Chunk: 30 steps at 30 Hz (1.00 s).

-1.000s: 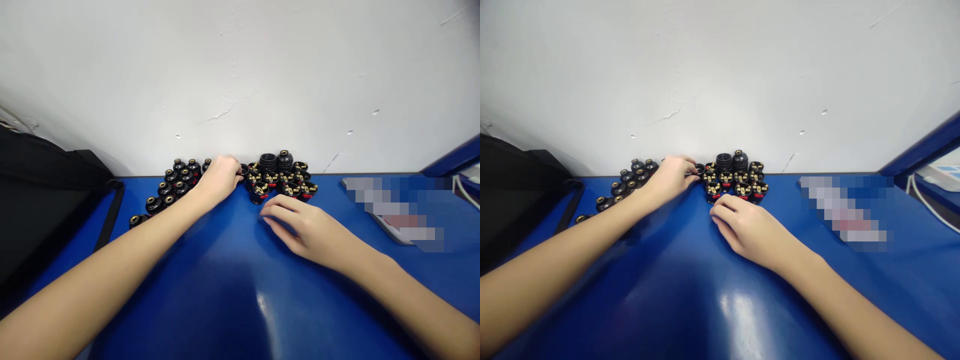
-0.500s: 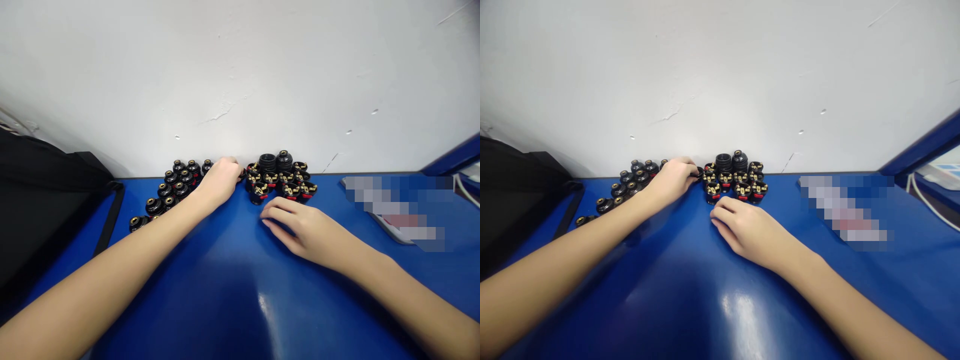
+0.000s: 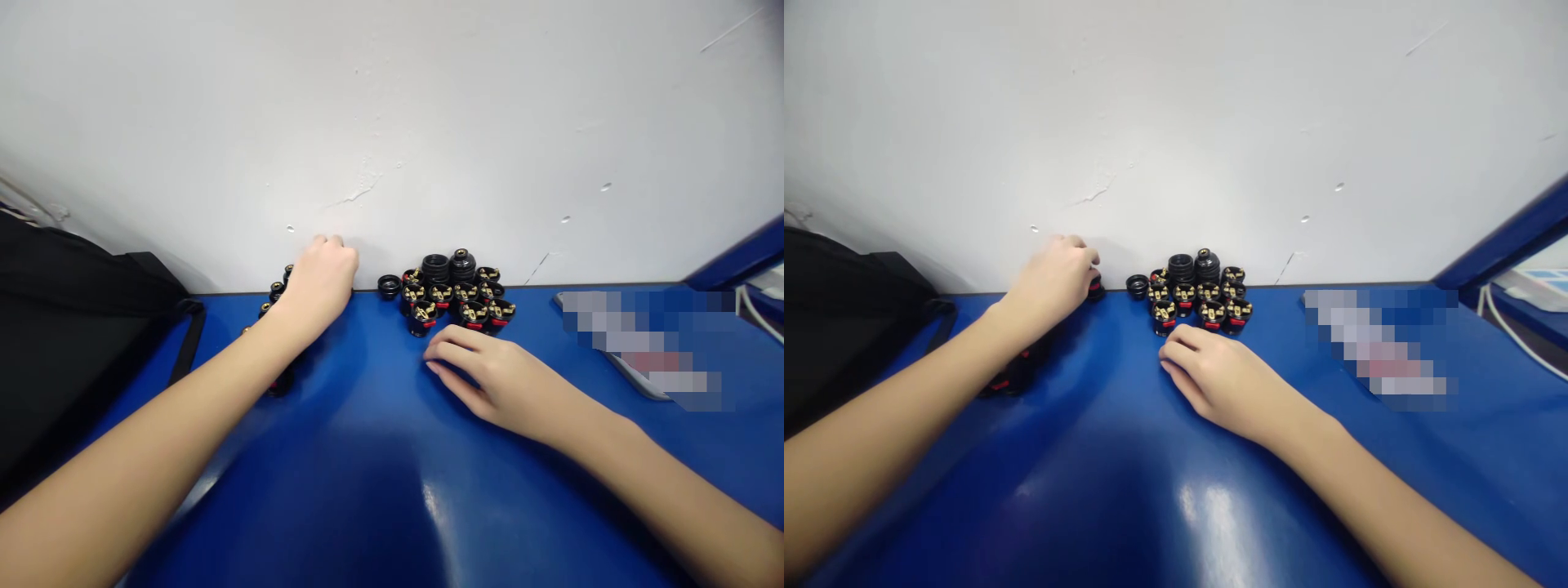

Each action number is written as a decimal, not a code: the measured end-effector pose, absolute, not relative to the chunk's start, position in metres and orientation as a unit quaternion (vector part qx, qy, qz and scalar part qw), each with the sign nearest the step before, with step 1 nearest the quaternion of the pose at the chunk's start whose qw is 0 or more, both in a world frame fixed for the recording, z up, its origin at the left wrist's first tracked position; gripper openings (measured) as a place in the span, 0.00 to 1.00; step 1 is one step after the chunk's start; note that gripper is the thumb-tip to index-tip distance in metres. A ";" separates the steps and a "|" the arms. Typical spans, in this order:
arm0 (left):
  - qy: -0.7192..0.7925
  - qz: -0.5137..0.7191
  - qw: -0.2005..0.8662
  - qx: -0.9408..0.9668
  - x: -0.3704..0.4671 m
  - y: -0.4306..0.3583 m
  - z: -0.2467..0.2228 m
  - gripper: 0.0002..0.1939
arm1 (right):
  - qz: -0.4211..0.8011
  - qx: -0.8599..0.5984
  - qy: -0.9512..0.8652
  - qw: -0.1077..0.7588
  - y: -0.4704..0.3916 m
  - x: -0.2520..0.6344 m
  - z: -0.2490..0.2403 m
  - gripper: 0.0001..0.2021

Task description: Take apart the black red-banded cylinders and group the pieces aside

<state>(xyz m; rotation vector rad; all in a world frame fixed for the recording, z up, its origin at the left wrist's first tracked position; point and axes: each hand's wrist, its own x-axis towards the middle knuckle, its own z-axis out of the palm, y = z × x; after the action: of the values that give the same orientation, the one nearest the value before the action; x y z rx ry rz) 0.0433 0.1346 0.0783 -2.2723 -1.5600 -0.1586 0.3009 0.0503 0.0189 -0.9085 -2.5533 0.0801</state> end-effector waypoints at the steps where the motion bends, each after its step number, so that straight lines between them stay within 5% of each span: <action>1: -0.565 -0.043 0.178 -0.805 0.040 0.135 0.079 0.12 | 0.029 -0.327 -0.920 0.212 0.050 0.301 0.019 0.12; 22: -0.490 -0.013 0.101 -0.866 0.022 0.127 0.075 0.12 | 0.034 -0.330 -0.920 0.207 0.052 0.302 0.019 0.12; 30: -0.399 -0.112 0.005 -0.910 0.024 0.084 0.063 0.14 | 0.033 -0.336 -0.920 0.200 0.051 0.302 0.017 0.12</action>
<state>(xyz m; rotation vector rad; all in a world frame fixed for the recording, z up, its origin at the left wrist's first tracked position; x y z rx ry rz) 0.0241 0.0836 0.0633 -2.8502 -1.2482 -0.3508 0.3016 0.0512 0.0175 -0.9381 -2.5718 0.0929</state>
